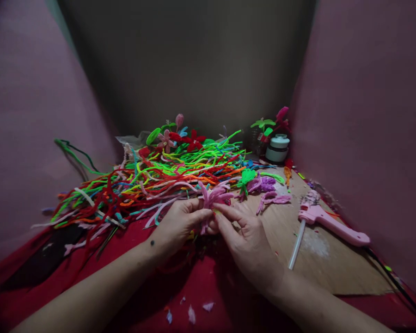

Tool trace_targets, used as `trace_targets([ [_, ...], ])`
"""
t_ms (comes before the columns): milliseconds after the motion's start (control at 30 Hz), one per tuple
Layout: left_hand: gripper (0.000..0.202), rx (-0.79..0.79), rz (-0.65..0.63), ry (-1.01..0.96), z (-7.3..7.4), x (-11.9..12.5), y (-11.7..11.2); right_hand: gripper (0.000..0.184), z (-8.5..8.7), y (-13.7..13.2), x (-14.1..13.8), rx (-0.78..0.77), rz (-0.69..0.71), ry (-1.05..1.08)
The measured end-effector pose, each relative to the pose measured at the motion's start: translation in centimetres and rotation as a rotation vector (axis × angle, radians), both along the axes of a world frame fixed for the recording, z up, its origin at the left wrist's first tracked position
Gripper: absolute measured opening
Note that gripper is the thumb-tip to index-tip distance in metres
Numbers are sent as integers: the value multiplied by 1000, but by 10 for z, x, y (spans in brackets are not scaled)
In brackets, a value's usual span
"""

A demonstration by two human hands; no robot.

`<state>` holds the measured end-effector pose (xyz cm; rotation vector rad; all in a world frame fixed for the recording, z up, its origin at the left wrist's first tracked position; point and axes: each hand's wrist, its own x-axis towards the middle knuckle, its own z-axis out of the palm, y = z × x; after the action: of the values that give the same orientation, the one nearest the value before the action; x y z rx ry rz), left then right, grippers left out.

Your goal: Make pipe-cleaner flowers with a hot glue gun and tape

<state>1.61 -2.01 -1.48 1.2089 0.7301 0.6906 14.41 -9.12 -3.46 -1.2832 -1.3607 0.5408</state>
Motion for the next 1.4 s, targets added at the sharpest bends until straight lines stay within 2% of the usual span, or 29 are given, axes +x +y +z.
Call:
trace_targets([
  [100,7,75,9,38,-1,1,-2,23,-3,1,-2,81,-16,-177],
  [233,10,155,24,87,-5,-2,-2,20,-4,0,-5,49,-58,-181],
  [300,12,154,13,96,-5,-2,-2,17,-3,-1,-5,8,-47,-161],
  [500,19,132,2,130,2,-1,-5,9,3,-1,0,22,-46,-225],
  [733,23,89,-78,123,4,-3,-6,6,0,-2,5,32,-48,-291],
  [900,27,242,-41,219,-5,-2,-6,8,-2,0,4,133,-52,-418],
  [1067,23,537,105,358,-11,-3,-8,7,-4,-2,1,159,-27,-433],
  [1133,23,607,135,389,-10,-3,-10,9,-3,-3,0,158,-19,-417],
  [1300,19,558,179,300,-7,-4,-12,24,-2,-2,0,92,-27,-402],
  [1400,16,464,184,188,-6,-4,-13,25,-3,3,1,70,16,-270],
])
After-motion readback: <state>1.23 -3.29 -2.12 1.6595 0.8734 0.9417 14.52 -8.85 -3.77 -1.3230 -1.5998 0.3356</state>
